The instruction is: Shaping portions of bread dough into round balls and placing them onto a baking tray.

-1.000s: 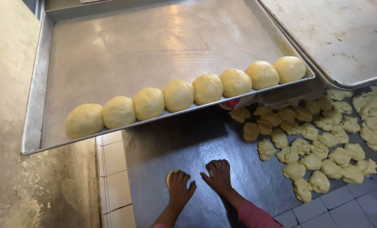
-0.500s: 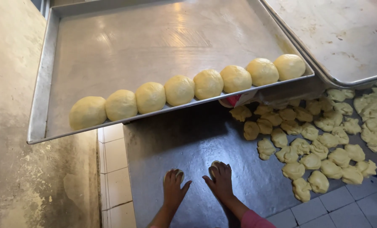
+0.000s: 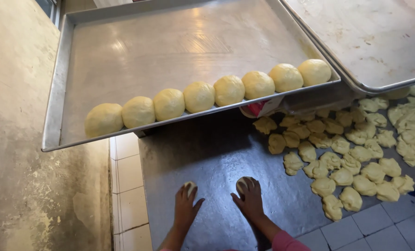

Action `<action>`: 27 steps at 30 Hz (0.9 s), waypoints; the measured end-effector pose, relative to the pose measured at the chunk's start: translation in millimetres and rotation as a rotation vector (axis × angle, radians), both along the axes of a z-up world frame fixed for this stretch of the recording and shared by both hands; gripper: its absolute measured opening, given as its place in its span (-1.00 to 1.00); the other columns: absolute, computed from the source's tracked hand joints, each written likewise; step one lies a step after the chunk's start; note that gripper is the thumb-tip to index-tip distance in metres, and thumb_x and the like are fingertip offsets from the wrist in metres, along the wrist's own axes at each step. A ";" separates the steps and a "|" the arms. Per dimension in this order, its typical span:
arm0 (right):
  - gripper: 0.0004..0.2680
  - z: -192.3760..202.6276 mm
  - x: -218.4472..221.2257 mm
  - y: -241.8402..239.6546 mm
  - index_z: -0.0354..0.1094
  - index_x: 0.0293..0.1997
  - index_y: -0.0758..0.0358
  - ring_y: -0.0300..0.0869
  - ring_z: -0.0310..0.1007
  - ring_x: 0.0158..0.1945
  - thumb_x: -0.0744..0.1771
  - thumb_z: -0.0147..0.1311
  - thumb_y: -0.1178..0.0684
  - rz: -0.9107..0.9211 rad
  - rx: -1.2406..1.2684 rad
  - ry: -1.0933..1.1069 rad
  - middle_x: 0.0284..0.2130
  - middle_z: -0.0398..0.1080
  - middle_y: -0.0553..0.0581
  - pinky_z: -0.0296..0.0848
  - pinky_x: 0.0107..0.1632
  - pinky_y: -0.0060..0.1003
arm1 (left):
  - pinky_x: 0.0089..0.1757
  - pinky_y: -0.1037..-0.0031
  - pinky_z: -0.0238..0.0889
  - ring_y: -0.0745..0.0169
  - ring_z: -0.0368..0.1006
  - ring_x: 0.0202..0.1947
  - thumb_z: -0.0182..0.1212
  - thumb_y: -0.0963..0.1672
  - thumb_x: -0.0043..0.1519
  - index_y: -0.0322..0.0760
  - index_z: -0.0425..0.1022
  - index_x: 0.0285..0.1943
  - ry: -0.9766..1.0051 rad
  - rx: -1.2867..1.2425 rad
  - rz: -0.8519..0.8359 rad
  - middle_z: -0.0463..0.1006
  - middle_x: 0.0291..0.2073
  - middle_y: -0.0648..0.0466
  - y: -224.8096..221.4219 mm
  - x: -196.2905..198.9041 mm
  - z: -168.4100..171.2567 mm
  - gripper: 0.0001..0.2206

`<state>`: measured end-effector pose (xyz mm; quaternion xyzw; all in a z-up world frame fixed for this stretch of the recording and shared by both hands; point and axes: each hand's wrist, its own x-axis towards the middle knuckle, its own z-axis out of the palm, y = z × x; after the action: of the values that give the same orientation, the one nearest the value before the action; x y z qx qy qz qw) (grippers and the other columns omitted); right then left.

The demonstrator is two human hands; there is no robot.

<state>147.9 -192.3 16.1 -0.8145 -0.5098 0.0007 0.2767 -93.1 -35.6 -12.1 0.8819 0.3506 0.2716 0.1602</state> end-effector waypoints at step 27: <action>-0.78 34.4 15.2 65.7 0.41 -0.09 0.14 0.09 0.31 0.10 0.28 0.15 -0.11 0.016 0.074 -0.240 0.06 0.34 0.12 0.14 0.32 0.18 | 0.24 0.03 0.06 -0.08 0.34 0.14 0.29 0.04 0.16 -0.23 0.56 0.06 0.041 0.326 0.095 0.48 0.13 -0.06 42.7 61.2 31.8 -0.61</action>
<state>163.1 -126.6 50.4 -0.7939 -0.5455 -0.1132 0.2436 -32.0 7.2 19.7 0.8840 0.3463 0.3139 -0.0052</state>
